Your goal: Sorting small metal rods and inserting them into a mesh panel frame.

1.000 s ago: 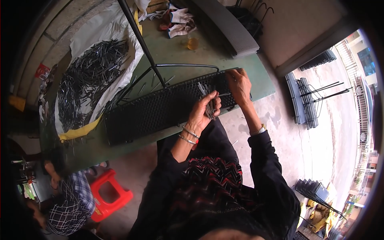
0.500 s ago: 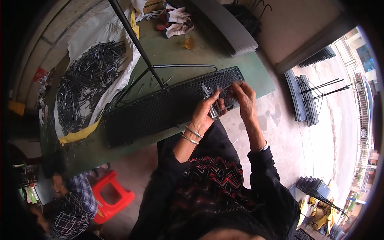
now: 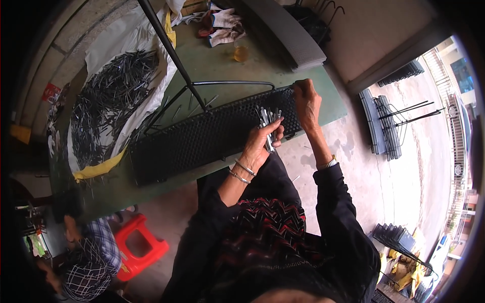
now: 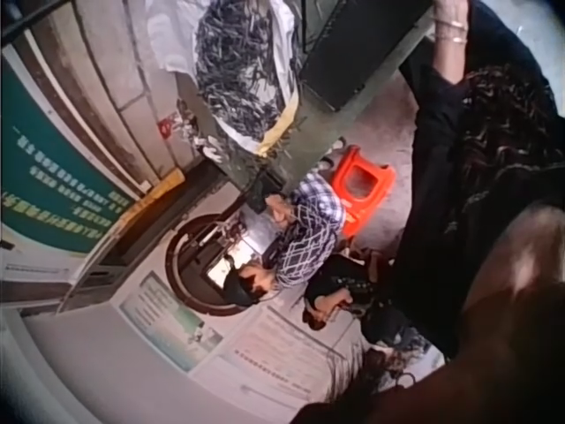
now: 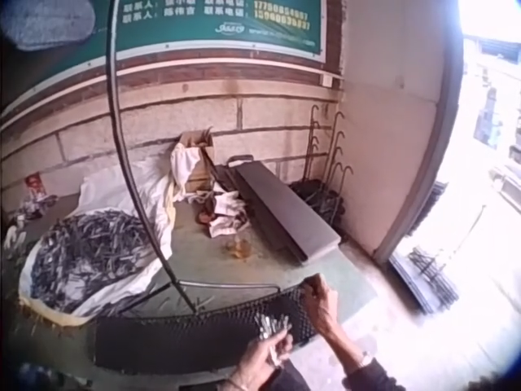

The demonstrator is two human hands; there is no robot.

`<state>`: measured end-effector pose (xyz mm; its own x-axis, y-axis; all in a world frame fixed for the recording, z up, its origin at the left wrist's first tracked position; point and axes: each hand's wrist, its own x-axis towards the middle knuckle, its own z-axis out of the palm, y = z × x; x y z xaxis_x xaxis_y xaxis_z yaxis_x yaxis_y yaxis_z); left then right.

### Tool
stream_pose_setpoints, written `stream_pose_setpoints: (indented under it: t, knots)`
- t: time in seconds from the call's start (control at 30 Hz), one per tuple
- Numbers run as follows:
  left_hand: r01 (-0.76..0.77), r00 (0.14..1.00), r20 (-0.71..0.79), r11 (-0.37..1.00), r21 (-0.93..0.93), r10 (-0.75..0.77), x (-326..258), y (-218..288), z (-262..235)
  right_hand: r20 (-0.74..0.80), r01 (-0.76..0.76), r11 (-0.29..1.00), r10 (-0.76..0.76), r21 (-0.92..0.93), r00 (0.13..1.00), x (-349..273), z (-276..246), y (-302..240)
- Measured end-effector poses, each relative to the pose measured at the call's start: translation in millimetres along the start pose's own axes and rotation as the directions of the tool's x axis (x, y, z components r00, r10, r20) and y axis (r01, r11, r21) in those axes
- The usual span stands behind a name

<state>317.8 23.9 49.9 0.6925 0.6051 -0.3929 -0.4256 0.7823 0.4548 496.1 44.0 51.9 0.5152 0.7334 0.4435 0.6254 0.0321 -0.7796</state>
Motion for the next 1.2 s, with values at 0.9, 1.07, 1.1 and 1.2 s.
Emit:
stream_pose_setpoints:
  t: [0.9,1.07,1.1,1.2]
  knots:
    - [0.013,1.0,0.007,0.999,0.038,-0.013,0,-7,-4,0.519,-0.257,0.945,0.325,-0.202,0.79,8,-35,-20]
    - [0.006,0.998,-0.07,0.993,0.122,0.002,-2,-9,0,0.717,-0.3,0.953,0.185,0.035,0.672,-18,-53,-55]
    - [-0.005,0.997,-0.078,0.992,0.128,0.015,-5,-7,6,0.703,-0.389,0.918,0.224,0.081,0.675,-19,-55,-59]
    - [-0.013,0.996,-0.084,0.988,0.153,0.026,-6,-9,8,0.696,-0.469,0.874,0.26,0.125,0.669,-18,-55,-57]
